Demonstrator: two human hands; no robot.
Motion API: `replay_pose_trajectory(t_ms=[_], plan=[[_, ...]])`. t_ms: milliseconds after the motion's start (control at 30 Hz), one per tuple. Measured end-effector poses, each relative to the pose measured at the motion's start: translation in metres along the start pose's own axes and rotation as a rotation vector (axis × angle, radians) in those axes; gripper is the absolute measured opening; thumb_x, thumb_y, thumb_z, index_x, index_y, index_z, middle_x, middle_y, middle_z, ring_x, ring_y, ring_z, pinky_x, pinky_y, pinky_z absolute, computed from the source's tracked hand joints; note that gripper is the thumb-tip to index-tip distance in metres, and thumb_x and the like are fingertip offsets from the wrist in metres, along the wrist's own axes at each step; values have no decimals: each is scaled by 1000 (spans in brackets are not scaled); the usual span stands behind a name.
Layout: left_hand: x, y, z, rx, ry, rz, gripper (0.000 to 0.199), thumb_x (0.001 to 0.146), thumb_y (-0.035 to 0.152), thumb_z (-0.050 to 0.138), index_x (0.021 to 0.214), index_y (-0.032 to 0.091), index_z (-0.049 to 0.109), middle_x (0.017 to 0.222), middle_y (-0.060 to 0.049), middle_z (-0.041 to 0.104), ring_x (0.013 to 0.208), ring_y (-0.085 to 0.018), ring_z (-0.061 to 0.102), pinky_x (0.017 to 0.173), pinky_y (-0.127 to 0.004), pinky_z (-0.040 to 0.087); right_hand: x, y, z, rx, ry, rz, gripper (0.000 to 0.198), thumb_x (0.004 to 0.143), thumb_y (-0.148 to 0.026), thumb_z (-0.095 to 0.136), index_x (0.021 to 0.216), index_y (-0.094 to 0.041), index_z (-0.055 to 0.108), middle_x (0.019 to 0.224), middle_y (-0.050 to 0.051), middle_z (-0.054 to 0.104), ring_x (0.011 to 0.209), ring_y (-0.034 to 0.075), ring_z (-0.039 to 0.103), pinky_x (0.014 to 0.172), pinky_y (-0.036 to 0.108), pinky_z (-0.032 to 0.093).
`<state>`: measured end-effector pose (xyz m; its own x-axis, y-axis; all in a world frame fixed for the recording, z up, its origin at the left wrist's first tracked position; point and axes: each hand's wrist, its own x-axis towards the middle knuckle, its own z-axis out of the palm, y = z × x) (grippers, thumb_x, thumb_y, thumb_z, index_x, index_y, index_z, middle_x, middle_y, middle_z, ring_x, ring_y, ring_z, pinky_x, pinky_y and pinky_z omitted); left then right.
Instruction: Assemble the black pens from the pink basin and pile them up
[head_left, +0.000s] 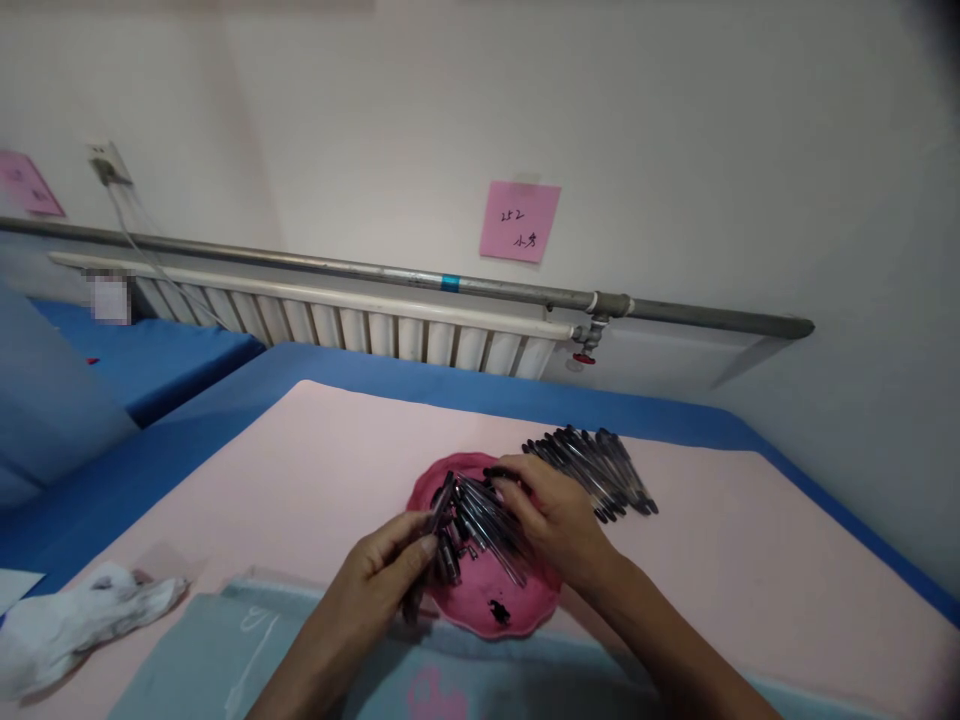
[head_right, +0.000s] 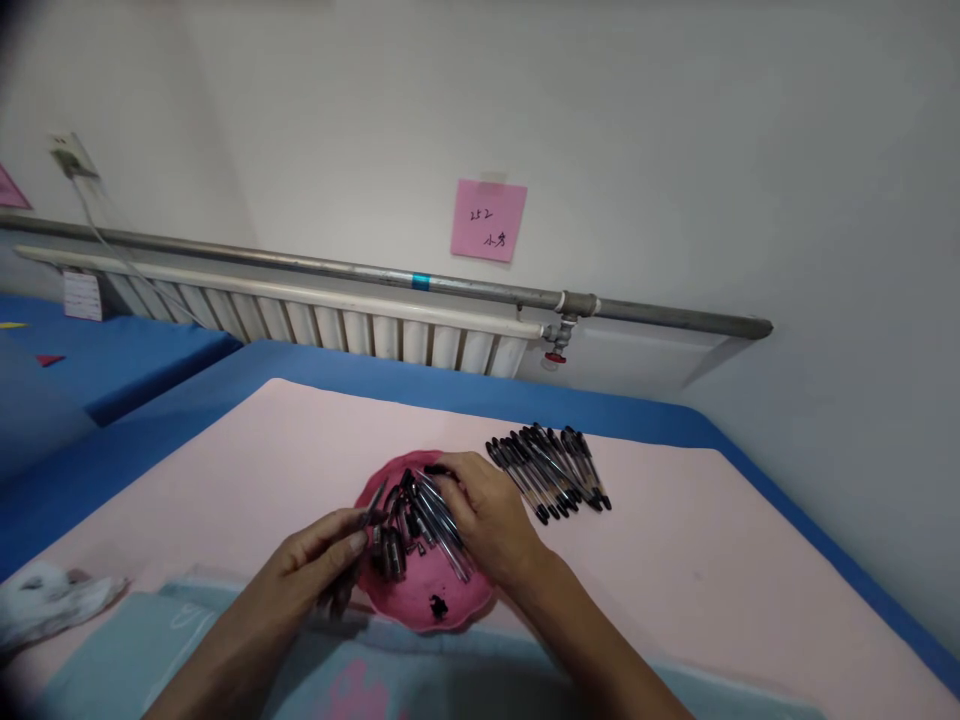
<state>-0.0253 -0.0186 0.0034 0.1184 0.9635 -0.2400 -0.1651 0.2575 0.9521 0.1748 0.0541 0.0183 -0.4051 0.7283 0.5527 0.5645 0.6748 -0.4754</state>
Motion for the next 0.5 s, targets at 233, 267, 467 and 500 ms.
replay_pose_trajectory(t_ms=[233, 267, 467, 500], plan=[[-3, 2, -3, 85, -77, -41, 49, 78, 51, 58, 111, 16, 64, 48, 10, 30, 41, -5, 19, 41, -22, 11, -2, -10, -2, 22, 65, -179, 17, 89, -15, 48, 100, -21, 59, 88, 4, 68, 81, 15, 64, 74, 28, 52], [-3, 3, -4, 104, -92, -44, 47, 79, 50, 57, 111, 17, 64, 48, 10, 30, 42, -5, 19, 41, -22, 11, -2, -10, -2, 11, 59, -203, 17, 89, -14, 48, 101, -21, 58, 90, 5, 68, 83, 16, 64, 75, 29, 53], [-3, 1, -4, 144, -128, -23, 40, 81, 46, 57, 108, 18, 65, 53, 8, 33, 46, -6, 19, 44, -22, 11, -4, -9, -4, -32, 20, -315, 22, 89, -11, 46, 106, -20, 56, 99, 8, 67, 94, 17, 63, 80, 32, 54], [-3, 0, -4, 142, -129, -24, 40, 81, 46, 57, 108, 17, 65, 53, 8, 32, 46, -6, 18, 44, -22, 11, -4, -9, -5, -30, 16, -332, 22, 89, -11, 45, 107, -20, 56, 99, 8, 67, 94, 17, 63, 80, 32, 54]])
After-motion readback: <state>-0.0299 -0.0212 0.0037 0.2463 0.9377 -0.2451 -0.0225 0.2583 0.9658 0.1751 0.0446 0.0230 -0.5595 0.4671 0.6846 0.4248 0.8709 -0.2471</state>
